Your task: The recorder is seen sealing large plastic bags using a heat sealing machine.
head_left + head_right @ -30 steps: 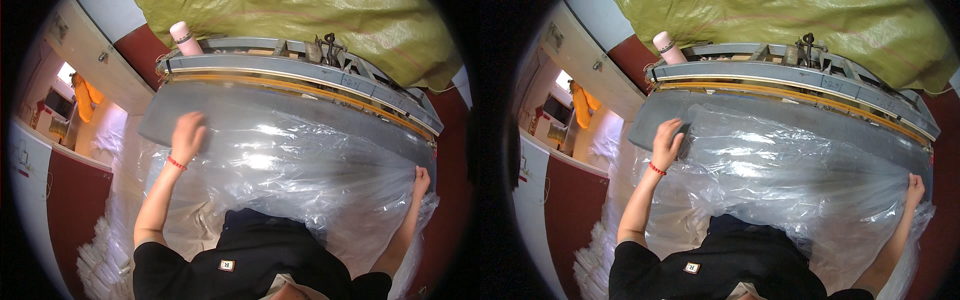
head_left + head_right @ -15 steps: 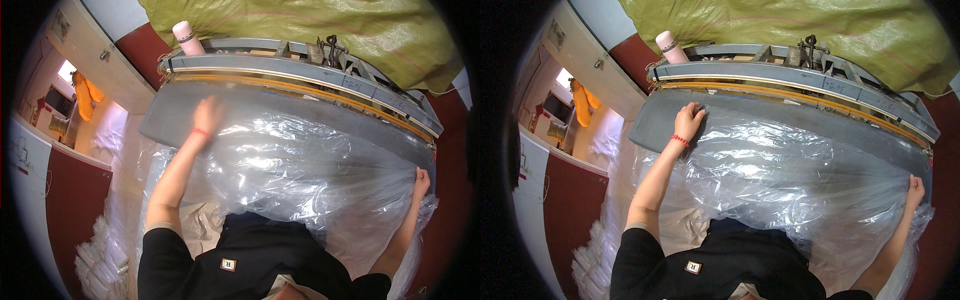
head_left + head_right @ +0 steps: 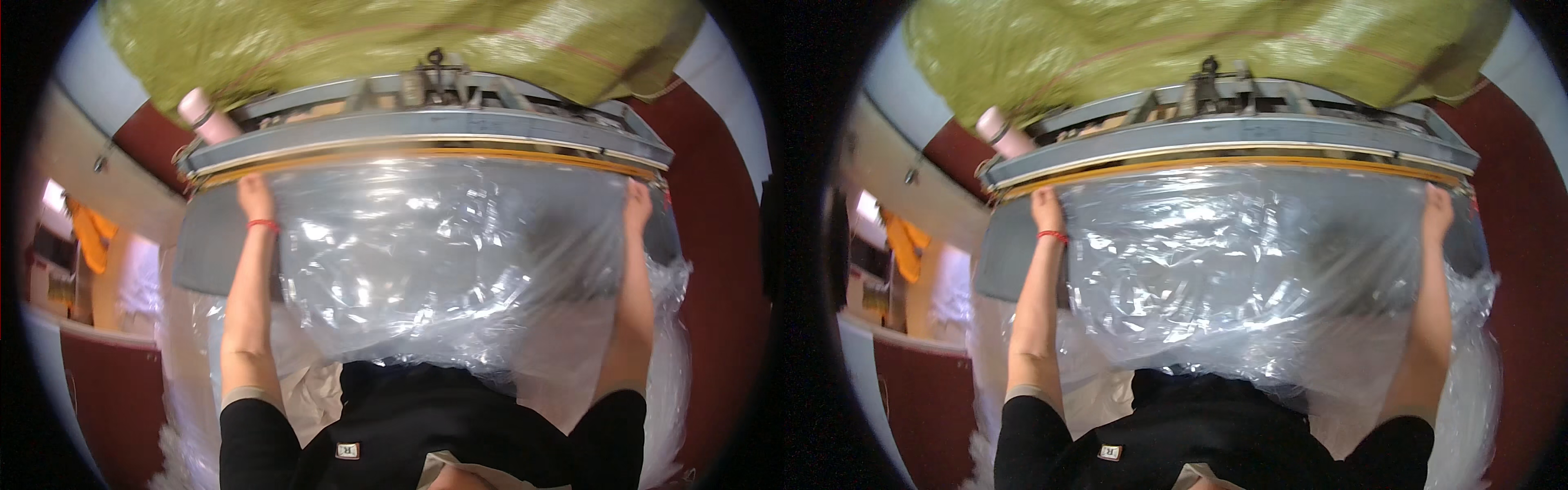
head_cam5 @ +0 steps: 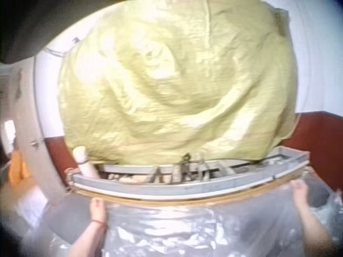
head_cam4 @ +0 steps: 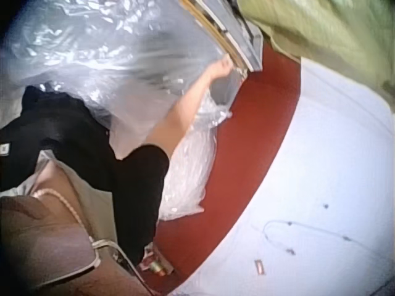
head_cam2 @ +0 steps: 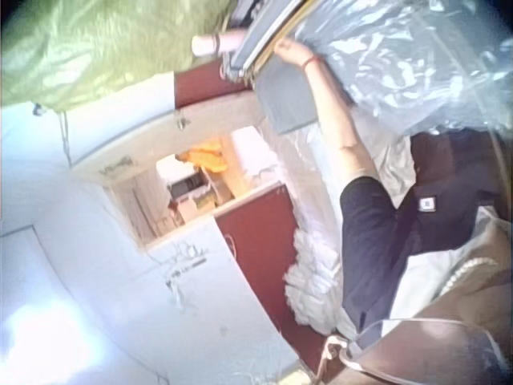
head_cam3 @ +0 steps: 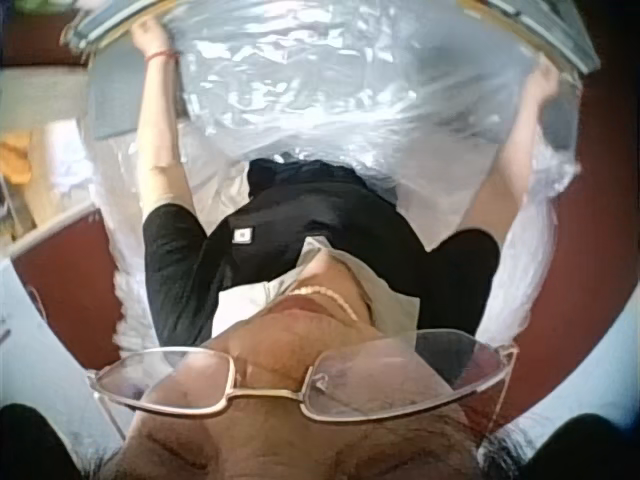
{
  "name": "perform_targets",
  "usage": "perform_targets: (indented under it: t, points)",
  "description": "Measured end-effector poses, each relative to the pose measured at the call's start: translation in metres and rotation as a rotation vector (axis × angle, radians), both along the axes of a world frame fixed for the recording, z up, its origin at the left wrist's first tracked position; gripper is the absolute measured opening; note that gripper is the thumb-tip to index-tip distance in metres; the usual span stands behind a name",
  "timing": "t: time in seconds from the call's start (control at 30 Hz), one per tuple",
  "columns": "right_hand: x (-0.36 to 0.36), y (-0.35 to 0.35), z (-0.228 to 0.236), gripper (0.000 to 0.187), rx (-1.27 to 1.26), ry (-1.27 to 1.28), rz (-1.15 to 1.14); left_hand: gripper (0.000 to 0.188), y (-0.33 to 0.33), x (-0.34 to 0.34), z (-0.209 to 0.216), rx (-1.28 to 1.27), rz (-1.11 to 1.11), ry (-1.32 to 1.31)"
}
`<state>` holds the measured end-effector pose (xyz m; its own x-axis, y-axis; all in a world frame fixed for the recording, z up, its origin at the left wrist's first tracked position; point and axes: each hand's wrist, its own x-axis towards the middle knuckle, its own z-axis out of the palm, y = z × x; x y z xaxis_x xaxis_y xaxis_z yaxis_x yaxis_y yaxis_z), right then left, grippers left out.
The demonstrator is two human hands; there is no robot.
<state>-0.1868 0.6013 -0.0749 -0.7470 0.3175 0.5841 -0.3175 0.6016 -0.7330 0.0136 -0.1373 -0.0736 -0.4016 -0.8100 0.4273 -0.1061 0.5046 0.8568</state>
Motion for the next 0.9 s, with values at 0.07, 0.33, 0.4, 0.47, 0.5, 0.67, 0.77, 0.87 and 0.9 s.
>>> perform_targets:
  t: [0.07, 0.33, 0.4, 0.47, 0.5, 0.67, 0.77, 0.87, 0.9]
  points:
    - [-0.022, -0.02, -0.001, 0.022, -0.1, 0.014, 0.013, 0.017, -0.01, -0.009, 0.0, -0.089, 0.043, 0.034]
    - [-0.034, -0.05, 0.007, 0.017, -0.431, -0.032, -0.003, 0.015, -0.005, -0.015, 0.014, 0.177, -0.081, 0.258]
    - [-0.033, -0.049, 0.01, 0.015, -0.266, 0.037, -0.068, 0.018, -0.003, -0.014, 0.018, 0.231, 0.008, 0.22]
    - [-0.032, -0.047, 0.013, 0.015, -0.406, -0.01, -0.073, 0.017, -0.003, -0.013, 0.021, 0.24, -0.011, 0.212]
    - [-0.031, -0.047, 0.015, 0.016, -0.54, -0.032, -0.05, 0.017, -0.004, -0.011, 0.023, 0.29, -0.008, 0.188]
    - [-0.024, -0.051, 0.024, 0.016, -0.509, -0.092, -0.062, 0.016, -0.01, 0.007, 0.025, 0.333, -0.088, 0.261]
    - [-0.013, -0.056, 0.032, 0.016, -0.495, -0.101, -0.011, 0.016, -0.003, 0.04, 0.03, 0.464, -0.145, 0.193]
    - [0.011, -0.061, 0.043, 0.017, -0.36, -0.126, 0.118, 0.024, 0.024, 0.089, 0.027, -0.083, -0.079, -0.147]
    - [0.023, -0.06, 0.049, 0.017, -0.223, -0.142, 0.182, 0.027, 0.033, 0.103, 0.028, -0.404, -0.097, -0.338]
